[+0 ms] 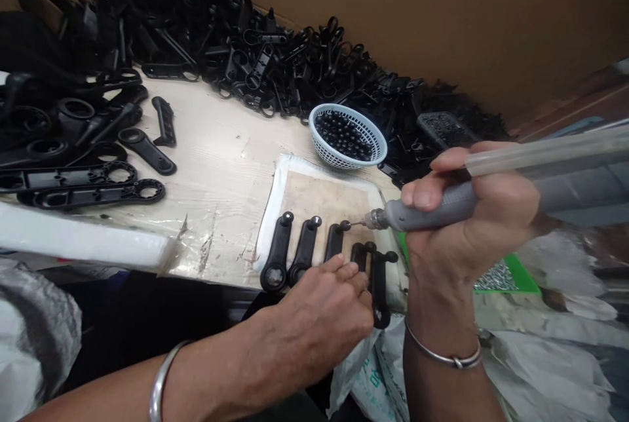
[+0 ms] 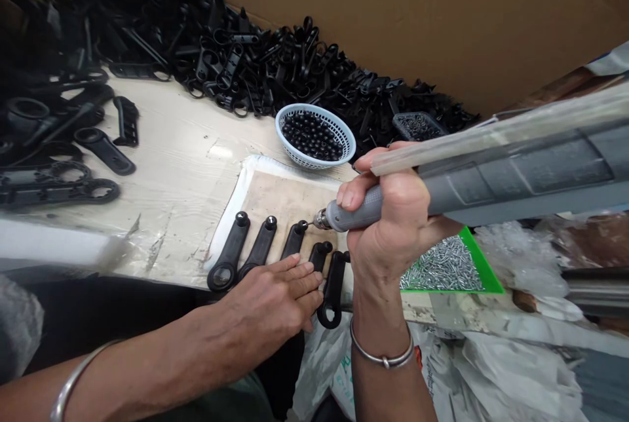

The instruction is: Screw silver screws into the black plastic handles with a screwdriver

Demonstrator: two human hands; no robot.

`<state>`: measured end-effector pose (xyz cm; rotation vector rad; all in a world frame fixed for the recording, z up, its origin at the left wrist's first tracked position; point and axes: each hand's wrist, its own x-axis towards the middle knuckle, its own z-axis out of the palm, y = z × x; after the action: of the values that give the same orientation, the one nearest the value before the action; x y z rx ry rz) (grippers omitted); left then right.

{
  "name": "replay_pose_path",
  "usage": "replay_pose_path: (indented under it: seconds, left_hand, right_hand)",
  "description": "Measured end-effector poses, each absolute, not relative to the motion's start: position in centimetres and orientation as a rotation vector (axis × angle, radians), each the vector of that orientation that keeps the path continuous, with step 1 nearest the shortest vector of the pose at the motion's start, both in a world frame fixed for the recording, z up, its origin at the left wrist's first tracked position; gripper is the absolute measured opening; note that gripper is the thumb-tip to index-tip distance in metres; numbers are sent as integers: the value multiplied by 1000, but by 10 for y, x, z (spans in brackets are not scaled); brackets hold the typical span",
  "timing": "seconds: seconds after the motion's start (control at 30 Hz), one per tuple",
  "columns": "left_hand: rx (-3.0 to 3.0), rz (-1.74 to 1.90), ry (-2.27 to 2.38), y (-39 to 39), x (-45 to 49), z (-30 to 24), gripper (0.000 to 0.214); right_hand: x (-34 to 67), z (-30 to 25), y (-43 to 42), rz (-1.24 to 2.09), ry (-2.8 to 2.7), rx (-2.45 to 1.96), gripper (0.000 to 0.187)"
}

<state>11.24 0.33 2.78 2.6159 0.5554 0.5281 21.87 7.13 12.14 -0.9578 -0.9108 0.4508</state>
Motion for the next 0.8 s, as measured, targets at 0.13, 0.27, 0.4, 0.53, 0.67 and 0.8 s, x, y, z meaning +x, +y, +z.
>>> replay_pose_path:
  seconds: [0.13,0.27,0.4,0.53,0.67,0.8]
  left_hand:
    - [2622,532,559,2,113,26,11]
    - [2632,585,570,2,116,21,12]
    - [2627,628,568,1,116,20,13]
    - [2662,614,581,0,112,26,22]
    - [2654,577,565,3,111,29,24]
    - [2641,548,561,4,113,27,17]
  right_hand:
    - [217,120,73,452,-940,-984,8]
    - [214,118,77,504,-915,-1057,13]
    - [212,112,77,551,-969,-1050,11]
    - [211,107,77,574,-1078,-1032,19]
    - [209,105,82,597,-1234,-899,24]
    - [213,101,87,649,-1235,-916,19]
